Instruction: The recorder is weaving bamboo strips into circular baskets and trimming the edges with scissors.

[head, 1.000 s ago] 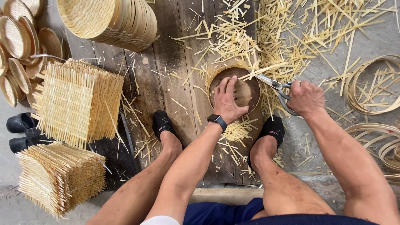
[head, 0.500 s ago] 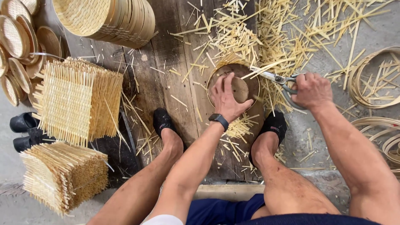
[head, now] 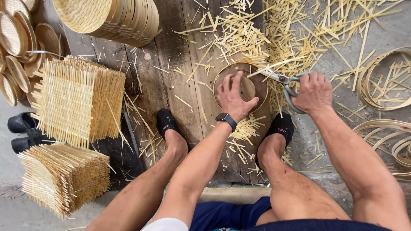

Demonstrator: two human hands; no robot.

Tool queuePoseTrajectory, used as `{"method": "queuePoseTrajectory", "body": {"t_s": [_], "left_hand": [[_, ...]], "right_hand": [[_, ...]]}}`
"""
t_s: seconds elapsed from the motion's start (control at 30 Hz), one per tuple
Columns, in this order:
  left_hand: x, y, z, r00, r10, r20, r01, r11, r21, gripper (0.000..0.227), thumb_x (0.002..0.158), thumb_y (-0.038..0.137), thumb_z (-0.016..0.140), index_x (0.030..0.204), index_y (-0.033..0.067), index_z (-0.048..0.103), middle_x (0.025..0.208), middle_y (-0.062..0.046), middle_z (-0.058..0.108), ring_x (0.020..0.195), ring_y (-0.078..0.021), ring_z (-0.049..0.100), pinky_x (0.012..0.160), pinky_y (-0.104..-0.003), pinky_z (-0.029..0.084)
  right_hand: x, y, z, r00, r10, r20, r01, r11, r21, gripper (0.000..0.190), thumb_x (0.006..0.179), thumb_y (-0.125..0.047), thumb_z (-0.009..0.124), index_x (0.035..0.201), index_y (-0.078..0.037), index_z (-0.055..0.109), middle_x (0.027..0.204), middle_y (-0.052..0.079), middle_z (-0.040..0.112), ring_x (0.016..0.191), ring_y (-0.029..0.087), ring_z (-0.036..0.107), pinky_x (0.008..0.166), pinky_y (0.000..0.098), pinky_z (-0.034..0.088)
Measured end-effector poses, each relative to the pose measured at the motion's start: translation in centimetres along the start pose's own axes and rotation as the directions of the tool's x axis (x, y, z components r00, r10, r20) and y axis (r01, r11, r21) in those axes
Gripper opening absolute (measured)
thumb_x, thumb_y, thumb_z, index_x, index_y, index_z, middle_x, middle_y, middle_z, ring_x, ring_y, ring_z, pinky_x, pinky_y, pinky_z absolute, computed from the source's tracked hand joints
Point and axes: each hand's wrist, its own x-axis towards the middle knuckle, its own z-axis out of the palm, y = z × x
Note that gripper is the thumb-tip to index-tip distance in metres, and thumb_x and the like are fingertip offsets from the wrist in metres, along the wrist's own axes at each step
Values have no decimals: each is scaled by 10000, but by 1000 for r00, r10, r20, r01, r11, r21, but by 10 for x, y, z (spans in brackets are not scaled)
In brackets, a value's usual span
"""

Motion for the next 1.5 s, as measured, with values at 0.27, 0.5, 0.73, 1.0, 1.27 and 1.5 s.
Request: {"method": "queuePoseTrajectory", "body": {"t_s": [0.27, 0.5, 0.73, 1.0, 1.27, 1.5], "left_hand": [[-5, 1, -10, 987, 154, 38, -157, 984, 87, 1037, 531, 319, 903, 1468, 323, 458, 1532, -133, 364, 1380, -448, 350, 1107, -627, 329], [-2, -1, -13, 970, 190, 148, -208, 971, 117, 977, 580, 285, 885, 1450, 452, 472, 1536, -128, 340, 1397, -467, 298, 1121, -633, 326], [7, -5, -29, 916, 297, 270, -347, 924, 160, 1005, 519, 161, 843, 1423, 443, 506, 1555, -94, 339, 1455, -418, 278, 1132, -623, 302], [22, -9, -33, 775, 350, 526, -504, 844, 182, 1000, 510, 122, 846, 1398, 446, 522, 1576, -32, 324, 1465, -415, 258, 1156, -631, 289], [45, -26, -39, 706, 478, 522, -537, 843, -45, 912, 586, 218, 855, 1414, 404, 521, 1581, -25, 379, 1475, -360, 311, 1192, -584, 295], [88, -76, 21, 986, -50, 162, 63, 995, -73, 373, 959, 484, 690, 1274, 286, 722, 1247, -46, 678, 1226, -295, 570, 1141, -425, 416]], "right_hand": [[-12, 22, 38, 995, 30, 97, -35, 998, 54, 359, 976, -377, 607, 971, -25, 677, 929, 169, 666, 843, 275, 664, 753, 402, 543], [8, -12, -28, 980, -65, -189, 65, 998, -8, 475, 774, -482, 698, 904, -26, 657, 856, 151, 643, 801, 298, 657, 725, 409, 553], [-5, 30, 24, 971, -10, 237, -16, 994, 108, 300, 968, -332, 617, 940, -38, 669, 829, 156, 662, 770, 286, 669, 730, 448, 555], [18, -6, -17, 989, -16, 145, 8, 998, 58, 463, 779, -463, 698, 976, -44, 687, 985, 170, 707, 941, 319, 705, 849, 441, 556], [6, 40, -8, 805, 249, 538, -328, 943, 54, 461, 970, -485, 631, 1020, -32, 699, 941, 191, 716, 859, 314, 724, 823, 474, 575], [-31, 42, 39, 865, 449, 224, -450, 892, -51, 797, 656, -437, 894, 1144, 127, 612, 1167, 281, 577, 1085, 394, 582, 931, 505, 490]]}}
